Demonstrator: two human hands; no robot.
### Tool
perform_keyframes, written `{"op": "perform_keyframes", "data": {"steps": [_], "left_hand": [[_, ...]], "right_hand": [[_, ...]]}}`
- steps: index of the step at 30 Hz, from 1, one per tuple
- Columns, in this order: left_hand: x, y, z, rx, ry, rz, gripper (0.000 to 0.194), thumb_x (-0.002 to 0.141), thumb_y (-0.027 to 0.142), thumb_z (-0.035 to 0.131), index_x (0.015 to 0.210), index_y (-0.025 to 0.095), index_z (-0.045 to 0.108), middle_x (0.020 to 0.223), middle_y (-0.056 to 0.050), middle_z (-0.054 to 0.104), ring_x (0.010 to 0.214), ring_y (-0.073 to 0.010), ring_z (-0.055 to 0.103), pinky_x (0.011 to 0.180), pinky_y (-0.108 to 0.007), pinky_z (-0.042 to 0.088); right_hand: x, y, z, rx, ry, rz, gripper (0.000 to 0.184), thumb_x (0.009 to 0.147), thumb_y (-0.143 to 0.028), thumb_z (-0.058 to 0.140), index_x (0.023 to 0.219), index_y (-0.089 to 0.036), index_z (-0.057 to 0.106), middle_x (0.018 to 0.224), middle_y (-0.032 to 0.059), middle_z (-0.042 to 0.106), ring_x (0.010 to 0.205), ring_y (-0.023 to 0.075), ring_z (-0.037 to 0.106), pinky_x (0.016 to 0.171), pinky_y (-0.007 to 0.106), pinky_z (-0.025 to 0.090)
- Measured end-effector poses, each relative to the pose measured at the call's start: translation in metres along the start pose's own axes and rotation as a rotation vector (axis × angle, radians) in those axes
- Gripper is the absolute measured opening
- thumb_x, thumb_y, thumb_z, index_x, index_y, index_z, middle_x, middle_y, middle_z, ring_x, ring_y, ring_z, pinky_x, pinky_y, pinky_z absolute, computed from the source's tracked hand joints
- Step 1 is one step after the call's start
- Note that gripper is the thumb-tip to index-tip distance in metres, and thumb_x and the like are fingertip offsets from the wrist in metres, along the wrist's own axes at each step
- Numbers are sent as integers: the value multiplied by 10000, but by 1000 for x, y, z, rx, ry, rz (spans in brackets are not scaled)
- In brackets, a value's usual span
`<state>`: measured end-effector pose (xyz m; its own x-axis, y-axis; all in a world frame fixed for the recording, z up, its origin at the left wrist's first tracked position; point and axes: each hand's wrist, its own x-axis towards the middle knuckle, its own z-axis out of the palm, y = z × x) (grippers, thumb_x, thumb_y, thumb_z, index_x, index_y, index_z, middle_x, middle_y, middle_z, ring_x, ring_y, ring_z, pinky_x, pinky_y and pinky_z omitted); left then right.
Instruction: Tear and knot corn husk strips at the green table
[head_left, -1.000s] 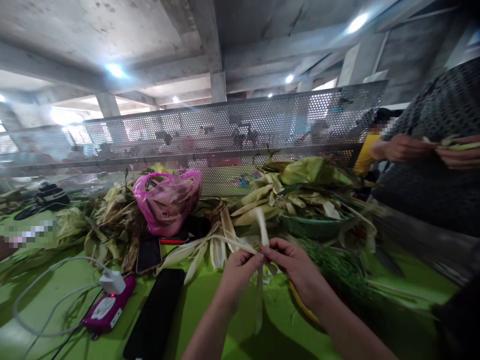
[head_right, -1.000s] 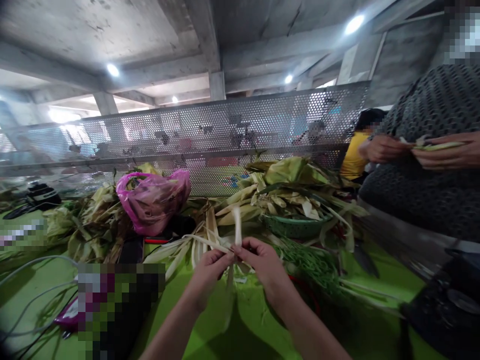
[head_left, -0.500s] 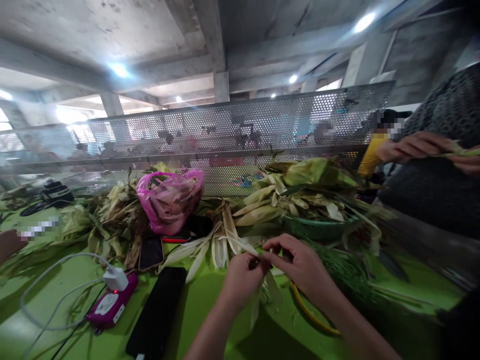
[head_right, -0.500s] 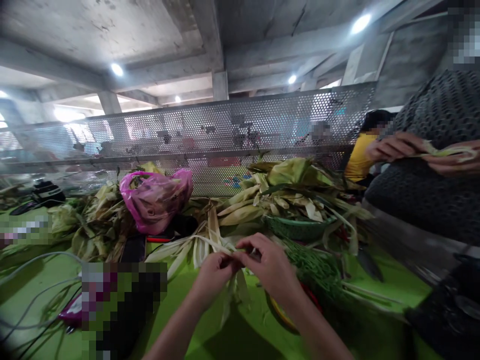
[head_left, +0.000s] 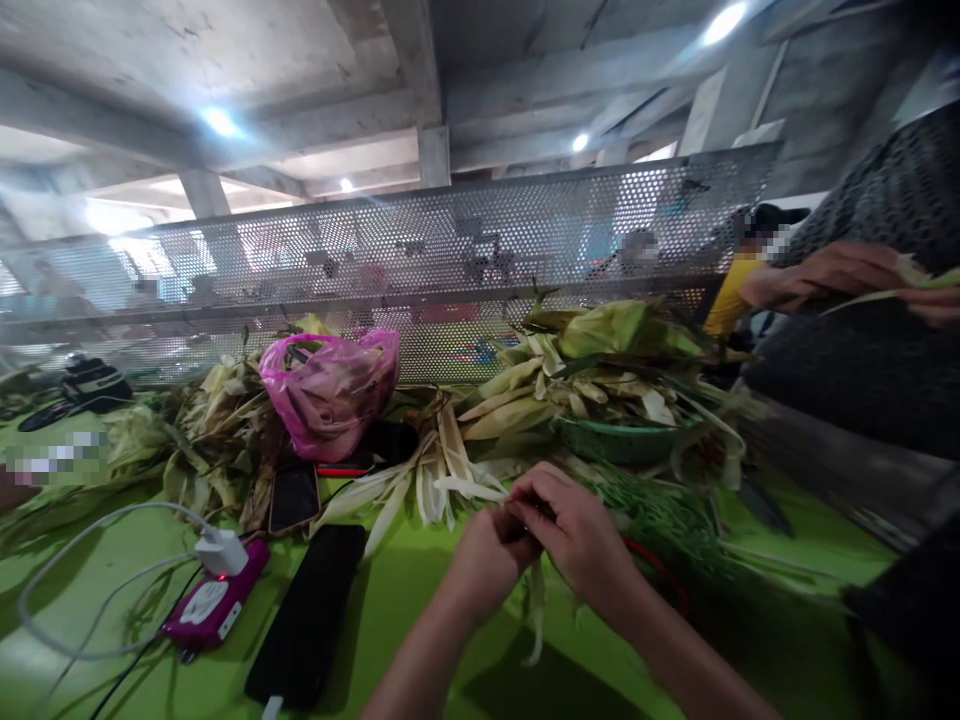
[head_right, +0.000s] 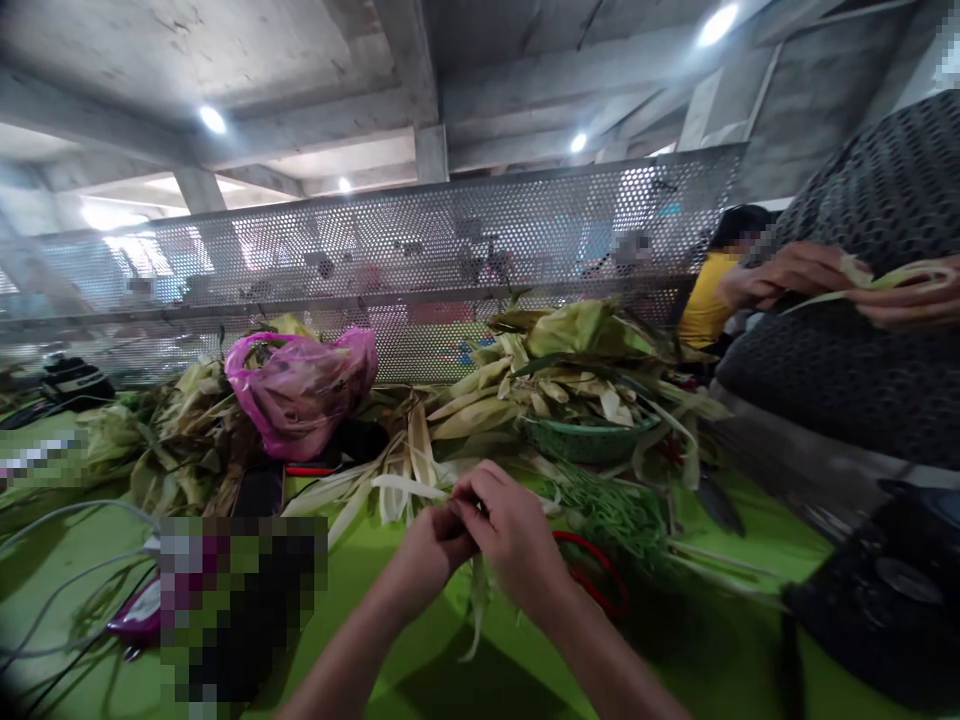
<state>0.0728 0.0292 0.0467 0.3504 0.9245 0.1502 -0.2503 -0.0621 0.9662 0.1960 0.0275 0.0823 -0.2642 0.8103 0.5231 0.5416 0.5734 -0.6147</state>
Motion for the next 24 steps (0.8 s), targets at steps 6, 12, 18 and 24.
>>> {"op": "perform_keyframes", "data": {"steps": [6,12,18,24], "left_hand": [[4,10,-8,-21,259,-21,310,725,451,696,692,144,705,595,1,532,579,-117,401,587,-256,301],[3,16,-16,-221,354,-31,382,725,506,684,834,143,734,695,-31,618,636,-126,485,615,-240,344],[4,14,-18,-196,352,-18,304,777,425,628,760,126,683,624,-14,549,580,-116,432,535,-235,291],[5,6,-18,-292,342,-38,318,713,457,689,737,141,658,581,39,402,530,-85,296,502,-224,191]], "right_hand": [[1,-2,-3,-26,151,108,158,896,-341,522,947,-227,618,953,62,645,830,209,598,720,314,451],[2,8,4,279,22,359,148,849,-369,566,862,-221,555,725,10,634,610,161,580,567,271,451],[5,20,10,345,2,287,146,823,-359,602,840,-216,579,799,18,642,753,182,596,697,294,468],[6,19,3,127,-2,236,157,847,-345,564,782,-210,611,781,26,638,734,189,569,678,298,426]]}}
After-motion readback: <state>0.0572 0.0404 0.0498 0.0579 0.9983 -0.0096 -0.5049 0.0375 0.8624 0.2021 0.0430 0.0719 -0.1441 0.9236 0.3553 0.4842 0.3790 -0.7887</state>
